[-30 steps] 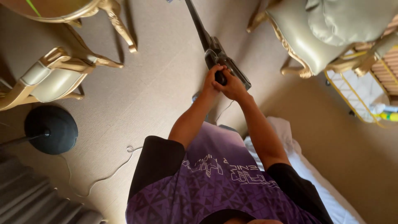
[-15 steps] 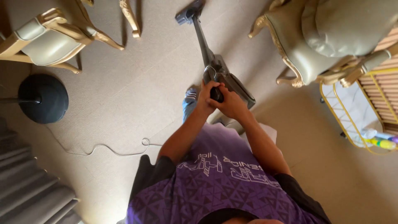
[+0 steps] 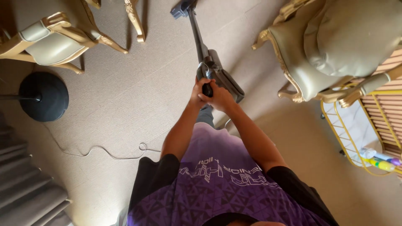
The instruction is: The person vacuums a carpeted room using a corded stick vacuum cleaner. They move the vacuum back and forth across the floor, navigating around a bed, a fan, and a set of ornate chairs and a table.
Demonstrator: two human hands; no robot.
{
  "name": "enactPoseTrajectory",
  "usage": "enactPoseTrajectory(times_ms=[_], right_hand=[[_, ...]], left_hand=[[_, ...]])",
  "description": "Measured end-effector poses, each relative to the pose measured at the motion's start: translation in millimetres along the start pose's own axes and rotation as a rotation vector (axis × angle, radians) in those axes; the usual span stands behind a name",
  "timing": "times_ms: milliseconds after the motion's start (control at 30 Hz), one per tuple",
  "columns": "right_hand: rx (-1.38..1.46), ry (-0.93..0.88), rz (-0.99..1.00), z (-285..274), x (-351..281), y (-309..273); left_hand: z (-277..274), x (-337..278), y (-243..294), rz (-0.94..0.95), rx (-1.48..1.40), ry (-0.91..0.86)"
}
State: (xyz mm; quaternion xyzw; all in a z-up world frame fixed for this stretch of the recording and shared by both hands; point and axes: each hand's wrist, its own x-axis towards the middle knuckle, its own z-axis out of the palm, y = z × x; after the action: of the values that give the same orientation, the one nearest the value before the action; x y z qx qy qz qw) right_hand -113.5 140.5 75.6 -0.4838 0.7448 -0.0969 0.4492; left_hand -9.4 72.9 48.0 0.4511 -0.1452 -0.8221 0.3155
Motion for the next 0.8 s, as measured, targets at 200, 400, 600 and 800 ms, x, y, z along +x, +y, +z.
enactPoseTrajectory(times_ms=[200,400,600,800], right_hand=[[-0.041,0.011,0.006,-7.5,98.2,-0.9],[-0.042,-0.003,0.079,-20.7,93.7,-14.6],[-0.032,0.044,0.164,-74.7,15.5,-60.3],[0.052,0.129,0.263,-82.9,11.7,-39.2]], left_hand=[[2.9,80.6,38.1,0.000,-0.036,-0.050],[10.9,90.9,57.7,-0.226,-0.064,-0.035],[45.9,38.2,60.4,-0.235,-0.055,-0.148],[73.3,49.2,44.1,-0.280,-0.082,-0.198]])
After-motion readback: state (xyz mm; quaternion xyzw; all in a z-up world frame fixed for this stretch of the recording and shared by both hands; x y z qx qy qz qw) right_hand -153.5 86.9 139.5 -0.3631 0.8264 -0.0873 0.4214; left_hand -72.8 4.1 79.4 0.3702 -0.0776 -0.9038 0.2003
